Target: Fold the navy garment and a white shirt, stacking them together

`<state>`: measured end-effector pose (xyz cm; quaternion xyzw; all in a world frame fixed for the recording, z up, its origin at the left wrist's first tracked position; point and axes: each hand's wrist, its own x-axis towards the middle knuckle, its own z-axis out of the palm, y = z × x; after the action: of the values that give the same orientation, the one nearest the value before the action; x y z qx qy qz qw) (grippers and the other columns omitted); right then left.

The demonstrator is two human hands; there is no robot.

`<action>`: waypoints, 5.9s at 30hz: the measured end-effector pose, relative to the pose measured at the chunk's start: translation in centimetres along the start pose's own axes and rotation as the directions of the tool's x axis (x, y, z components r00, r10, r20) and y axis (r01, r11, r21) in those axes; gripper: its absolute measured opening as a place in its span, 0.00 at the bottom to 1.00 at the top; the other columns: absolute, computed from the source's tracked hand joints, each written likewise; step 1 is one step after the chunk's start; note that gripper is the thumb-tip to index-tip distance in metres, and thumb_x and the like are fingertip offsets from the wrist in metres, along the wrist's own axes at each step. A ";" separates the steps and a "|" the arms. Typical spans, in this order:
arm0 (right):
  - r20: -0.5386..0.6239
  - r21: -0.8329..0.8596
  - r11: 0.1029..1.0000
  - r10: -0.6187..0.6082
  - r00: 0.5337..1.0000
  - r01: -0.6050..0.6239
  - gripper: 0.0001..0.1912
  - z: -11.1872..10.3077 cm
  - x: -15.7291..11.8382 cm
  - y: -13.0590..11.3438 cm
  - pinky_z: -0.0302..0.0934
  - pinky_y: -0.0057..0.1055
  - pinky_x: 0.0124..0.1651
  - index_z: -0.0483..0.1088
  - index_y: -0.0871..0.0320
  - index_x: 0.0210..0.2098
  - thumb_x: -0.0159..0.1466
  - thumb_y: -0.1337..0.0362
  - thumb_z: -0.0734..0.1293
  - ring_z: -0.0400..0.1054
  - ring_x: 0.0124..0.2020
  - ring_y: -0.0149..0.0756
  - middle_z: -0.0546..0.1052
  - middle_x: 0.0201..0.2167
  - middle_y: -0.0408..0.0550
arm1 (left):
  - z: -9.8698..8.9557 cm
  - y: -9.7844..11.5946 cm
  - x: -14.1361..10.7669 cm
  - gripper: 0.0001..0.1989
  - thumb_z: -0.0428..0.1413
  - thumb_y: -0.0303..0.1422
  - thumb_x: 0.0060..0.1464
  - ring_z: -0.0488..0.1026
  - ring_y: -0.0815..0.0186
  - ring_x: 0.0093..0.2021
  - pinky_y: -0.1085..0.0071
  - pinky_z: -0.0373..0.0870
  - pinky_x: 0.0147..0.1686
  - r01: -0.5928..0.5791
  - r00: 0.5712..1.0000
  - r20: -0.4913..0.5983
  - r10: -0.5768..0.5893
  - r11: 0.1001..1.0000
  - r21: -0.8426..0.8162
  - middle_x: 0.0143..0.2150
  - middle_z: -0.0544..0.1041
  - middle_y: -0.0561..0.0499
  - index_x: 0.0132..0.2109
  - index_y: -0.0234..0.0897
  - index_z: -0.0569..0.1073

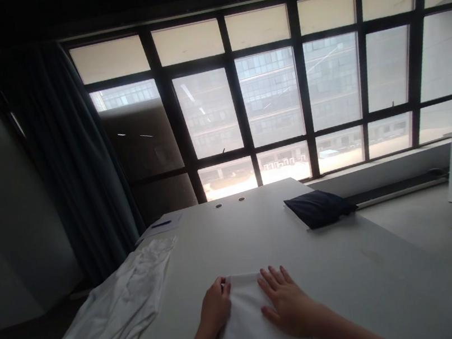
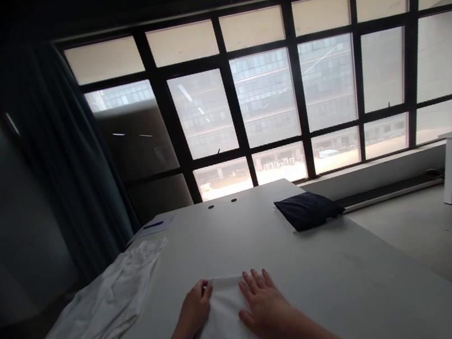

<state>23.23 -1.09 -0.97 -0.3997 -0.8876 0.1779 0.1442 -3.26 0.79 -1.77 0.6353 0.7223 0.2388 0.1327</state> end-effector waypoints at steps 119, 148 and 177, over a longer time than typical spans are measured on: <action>-0.226 0.009 0.994 0.106 0.968 -0.106 0.13 -3.3 0.8 6.7 0.55 0.39 0.58 0.82 0.49 0.35 0.63 0.69 0.64 0.72 0.52 0.43 0.83 0.44 0.47 | -0.9 7.7 -9.3 0.17 0.52 0.22 0.54 0.66 0.56 0.64 0.59 0.61 0.65 -0.592 0.786 0.449 0.426 0.729 0.344 0.64 0.71 0.43 0.48 0.37 0.79; -0.139 -0.060 0.996 -0.075 0.987 0.068 0.21 -2.1 -0.3 1.6 0.48 0.52 0.64 0.69 0.45 0.60 0.68 0.60 0.60 0.64 0.60 0.49 0.74 0.60 0.49 | 1.4 5.5 -8.2 0.36 0.49 0.57 0.62 0.48 0.50 0.74 0.45 0.44 0.72 -0.545 0.823 0.336 0.458 0.803 0.241 0.75 0.54 0.41 0.68 0.40 0.64; -0.101 -0.117 0.936 0.322 0.941 -0.333 0.36 -0.3 0.4 5.0 0.31 0.60 0.70 0.51 0.61 0.72 0.71 0.48 0.51 0.42 0.74 0.54 0.49 0.74 0.57 | 2.8 4.3 -7.9 0.35 0.46 0.57 0.64 0.47 0.40 0.73 0.33 0.49 0.65 -0.439 0.893 0.235 0.383 0.855 0.277 0.75 0.50 0.45 0.73 0.52 0.53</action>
<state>26.37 2.40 -2.84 -0.5573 -0.8120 0.1238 0.1215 3.04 -6.16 -2.86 0.8063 0.5844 0.0847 0.0344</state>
